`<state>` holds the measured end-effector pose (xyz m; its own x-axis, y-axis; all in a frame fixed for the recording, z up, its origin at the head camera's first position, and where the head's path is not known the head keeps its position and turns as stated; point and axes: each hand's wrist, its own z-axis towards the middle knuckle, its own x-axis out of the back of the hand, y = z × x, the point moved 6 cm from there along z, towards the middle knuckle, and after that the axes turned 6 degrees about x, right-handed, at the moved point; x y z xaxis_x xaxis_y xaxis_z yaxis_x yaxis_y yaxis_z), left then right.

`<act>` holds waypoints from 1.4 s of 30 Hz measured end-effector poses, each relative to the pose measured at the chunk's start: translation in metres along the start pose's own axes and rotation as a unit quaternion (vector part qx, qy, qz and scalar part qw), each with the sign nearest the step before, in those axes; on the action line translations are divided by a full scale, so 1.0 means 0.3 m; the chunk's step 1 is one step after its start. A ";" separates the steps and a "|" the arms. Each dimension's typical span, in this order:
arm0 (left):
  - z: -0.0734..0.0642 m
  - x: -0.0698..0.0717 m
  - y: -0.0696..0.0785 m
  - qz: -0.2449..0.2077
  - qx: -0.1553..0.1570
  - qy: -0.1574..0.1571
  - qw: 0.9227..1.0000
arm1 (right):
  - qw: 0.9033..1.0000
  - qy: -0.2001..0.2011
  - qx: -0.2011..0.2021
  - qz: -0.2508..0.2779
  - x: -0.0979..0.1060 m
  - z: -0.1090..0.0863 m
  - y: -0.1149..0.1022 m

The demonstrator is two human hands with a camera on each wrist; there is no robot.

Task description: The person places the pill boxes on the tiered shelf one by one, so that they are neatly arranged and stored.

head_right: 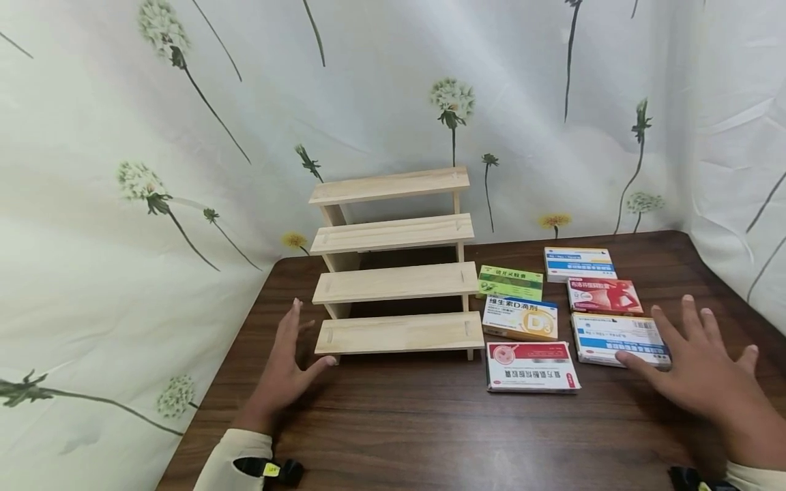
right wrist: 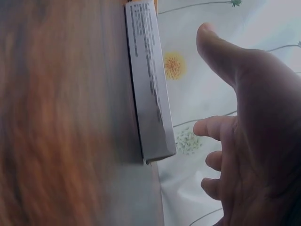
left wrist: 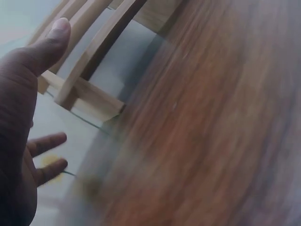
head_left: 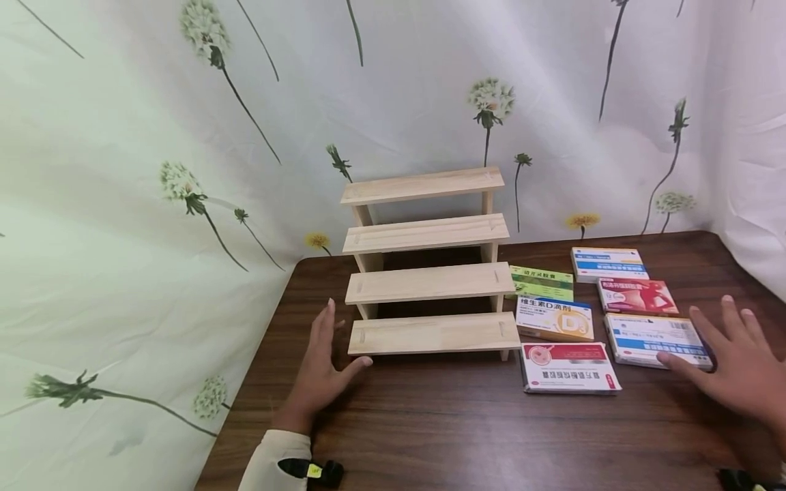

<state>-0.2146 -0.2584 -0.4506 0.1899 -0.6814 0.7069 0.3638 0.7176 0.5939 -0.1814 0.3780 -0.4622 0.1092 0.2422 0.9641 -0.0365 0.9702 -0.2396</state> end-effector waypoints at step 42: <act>0.057 -0.095 -0.056 -0.162 0.067 -0.063 0.983 | 0.994 -0.102 0.026 0.006 -0.054 0.015 0.124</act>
<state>-0.2418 -0.2485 -0.4743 -0.0339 -0.8596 0.5099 0.2622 0.4847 0.8345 -0.1891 0.4101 -0.4862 -0.0942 0.2416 0.9658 -0.0890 0.9642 -0.2499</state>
